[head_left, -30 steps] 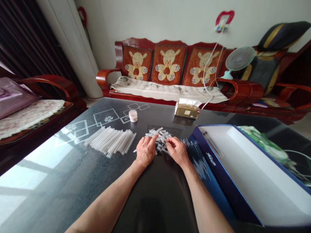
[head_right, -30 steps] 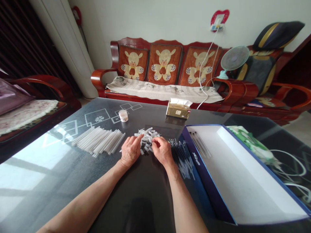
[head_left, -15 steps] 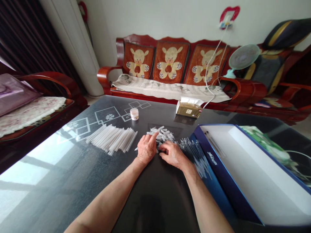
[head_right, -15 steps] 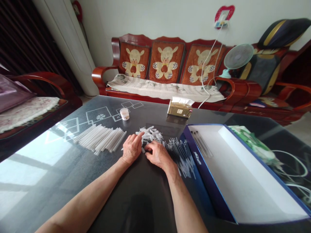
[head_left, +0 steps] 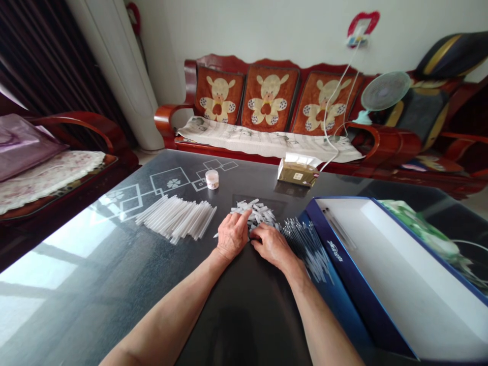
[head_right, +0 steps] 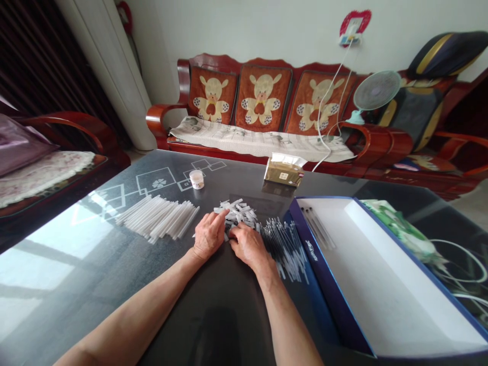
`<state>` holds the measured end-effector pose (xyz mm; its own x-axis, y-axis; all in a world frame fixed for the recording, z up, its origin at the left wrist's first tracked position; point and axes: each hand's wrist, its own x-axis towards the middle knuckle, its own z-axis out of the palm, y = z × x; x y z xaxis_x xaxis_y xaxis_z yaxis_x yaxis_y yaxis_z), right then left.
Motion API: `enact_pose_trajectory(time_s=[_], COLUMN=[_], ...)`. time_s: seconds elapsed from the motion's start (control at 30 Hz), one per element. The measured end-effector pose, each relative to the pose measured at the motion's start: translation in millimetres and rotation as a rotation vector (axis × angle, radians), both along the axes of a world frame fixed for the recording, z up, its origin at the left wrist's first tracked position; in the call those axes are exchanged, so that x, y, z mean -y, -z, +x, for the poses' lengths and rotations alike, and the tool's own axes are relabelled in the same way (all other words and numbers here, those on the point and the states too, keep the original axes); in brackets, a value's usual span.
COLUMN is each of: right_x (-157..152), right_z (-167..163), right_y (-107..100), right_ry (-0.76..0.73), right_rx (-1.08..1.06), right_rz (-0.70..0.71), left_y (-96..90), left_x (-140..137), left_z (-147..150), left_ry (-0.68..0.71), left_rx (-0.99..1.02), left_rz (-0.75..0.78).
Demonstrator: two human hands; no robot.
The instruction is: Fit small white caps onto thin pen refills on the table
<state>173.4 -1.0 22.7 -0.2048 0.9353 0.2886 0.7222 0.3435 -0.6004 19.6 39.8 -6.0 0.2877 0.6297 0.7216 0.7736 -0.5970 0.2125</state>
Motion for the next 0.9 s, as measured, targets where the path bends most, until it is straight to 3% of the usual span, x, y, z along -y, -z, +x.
enact_pose_trajectory(time_s=[0.33,0.5,0.67,0.9], right_x=[-8.7,-9.8,-11.1,-12.5], right_z=[11.4,12.6,10.5,9.2], right_y=[8.7,12.0,13.0,17.8], right_ry=[0.091,0.174,0.21,0.171], right_rx=[-0.716,-0.752,-0.855,-0.849], right_rz=[-0.23,-0.171,-0.209,-0.186], left_y=[-5.5,-4.4,-3.2,-5.2], left_x=[5.1,5.2,5.0,6.7], left_z=[4.3,4.4,4.4,5.8], left_ry=[0.155,0.161,0.158,0.155], left_rx=[0.099,0.035,0.008,-0.019], left_rz=[-0.035,-0.027,-0.016,-0.011])
